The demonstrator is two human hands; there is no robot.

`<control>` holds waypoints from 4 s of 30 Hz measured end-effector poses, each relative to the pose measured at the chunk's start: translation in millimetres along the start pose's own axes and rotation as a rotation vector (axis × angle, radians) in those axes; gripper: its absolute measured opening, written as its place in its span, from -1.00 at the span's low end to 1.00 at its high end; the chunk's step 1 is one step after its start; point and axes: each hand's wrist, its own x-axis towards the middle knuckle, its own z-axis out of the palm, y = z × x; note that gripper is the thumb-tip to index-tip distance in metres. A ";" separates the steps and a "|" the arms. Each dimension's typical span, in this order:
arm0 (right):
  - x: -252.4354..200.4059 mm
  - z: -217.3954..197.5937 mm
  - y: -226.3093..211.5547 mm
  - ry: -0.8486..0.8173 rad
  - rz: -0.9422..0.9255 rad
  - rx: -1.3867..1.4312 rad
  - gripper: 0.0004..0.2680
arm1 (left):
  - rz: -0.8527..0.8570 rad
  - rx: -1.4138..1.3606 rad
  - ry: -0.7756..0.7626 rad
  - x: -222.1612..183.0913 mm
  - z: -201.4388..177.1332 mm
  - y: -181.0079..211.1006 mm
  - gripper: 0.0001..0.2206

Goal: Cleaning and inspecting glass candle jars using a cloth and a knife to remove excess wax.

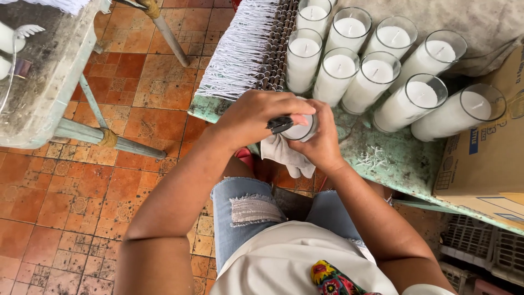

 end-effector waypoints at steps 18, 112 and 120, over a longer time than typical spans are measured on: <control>16.7 5.3 1.5 -0.052 -0.080 0.048 -0.42 | -0.297 0.260 -0.334 20.7 6.6 -28.8 -0.76; -61.2 -27.0 13.6 0.664 0.351 0.582 -0.47 | -0.376 -0.804 0.868 -4.1 37.8 6.1 -0.73; -65.6 -90.5 -14.0 0.741 1.207 1.410 -0.47 | -0.408 -0.896 0.785 4.2 81.2 2.6 -0.68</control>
